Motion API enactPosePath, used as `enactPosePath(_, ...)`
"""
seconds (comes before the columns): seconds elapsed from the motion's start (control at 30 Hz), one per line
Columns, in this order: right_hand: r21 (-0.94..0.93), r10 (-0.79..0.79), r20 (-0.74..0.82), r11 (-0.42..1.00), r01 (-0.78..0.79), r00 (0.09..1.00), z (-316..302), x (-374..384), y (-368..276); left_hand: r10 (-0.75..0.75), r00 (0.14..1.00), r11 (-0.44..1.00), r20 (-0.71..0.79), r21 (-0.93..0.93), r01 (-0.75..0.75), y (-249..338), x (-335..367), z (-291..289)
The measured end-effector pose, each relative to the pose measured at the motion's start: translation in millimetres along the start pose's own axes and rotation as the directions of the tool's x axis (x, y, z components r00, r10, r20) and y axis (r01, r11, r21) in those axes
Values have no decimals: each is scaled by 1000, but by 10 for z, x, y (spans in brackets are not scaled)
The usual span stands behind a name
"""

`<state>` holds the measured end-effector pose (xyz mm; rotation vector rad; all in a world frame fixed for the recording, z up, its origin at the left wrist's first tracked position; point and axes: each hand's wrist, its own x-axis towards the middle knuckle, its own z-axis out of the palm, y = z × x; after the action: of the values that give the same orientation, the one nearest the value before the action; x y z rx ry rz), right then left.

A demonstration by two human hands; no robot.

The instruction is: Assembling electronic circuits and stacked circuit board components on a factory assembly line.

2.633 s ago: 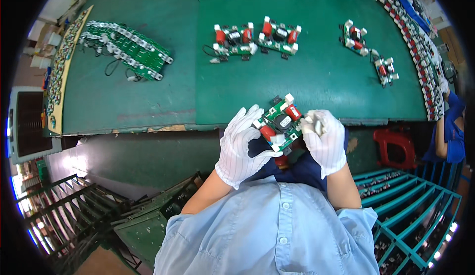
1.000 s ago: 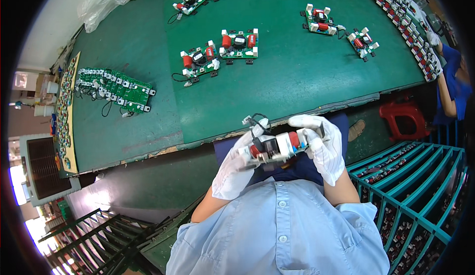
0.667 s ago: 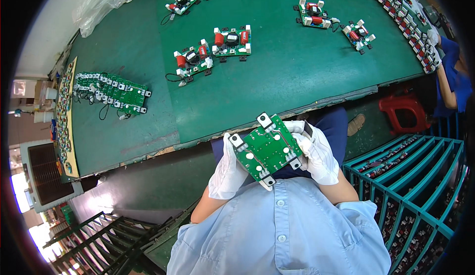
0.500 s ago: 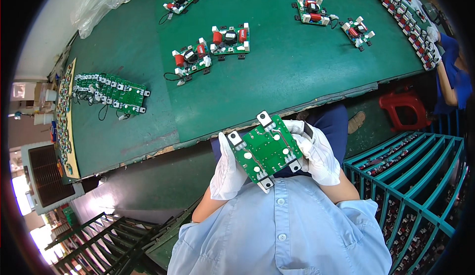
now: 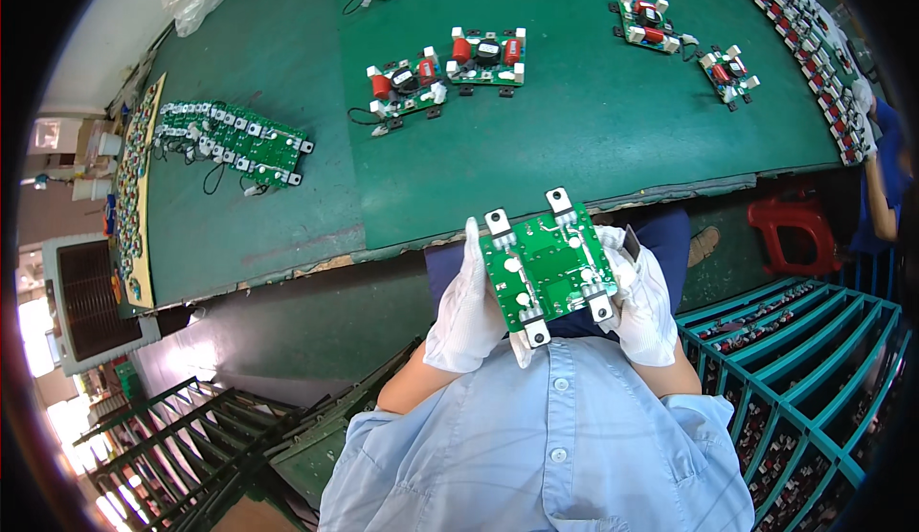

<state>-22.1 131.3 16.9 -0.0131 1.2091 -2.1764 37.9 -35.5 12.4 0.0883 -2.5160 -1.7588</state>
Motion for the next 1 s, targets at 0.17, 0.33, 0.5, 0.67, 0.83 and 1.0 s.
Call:
enactPosePath(0.17, 82, -18, -39, 996, 22, 999, -40, 29, 109, -174, 978, 882, 114, -423, 207, 49, 33, -13)
enactPosePath(0.33, -216, -34, 11, 976, 36, 999, -80, 33, 80, -538, 830, 604, 149, -619, 503, 83, 117, 19)
enactPosePath(0.5, -311, -87, 39, 946, 95, 995, -142, 52, 204, -553, 831, 649, 66, -591, 479, 68, 99, 26)
enactPosePath(0.67, -267, -99, 37, 958, 106, 994, -139, 87, 244, -461, 887, 668, 27, -647, 367, -94, 21, 56)
enactPosePath(0.83, -259, -47, 1, 965, 46, 999, -151, 103, 231, -374, 925, 732, -65, -633, 251, -248, -37, 75)
enactPosePath(1.0, -306, -27, 8, 952, 28, 1000, -120, 120, 209, -481, 874, 662, -64, -680, 315, -175, -2, 73)
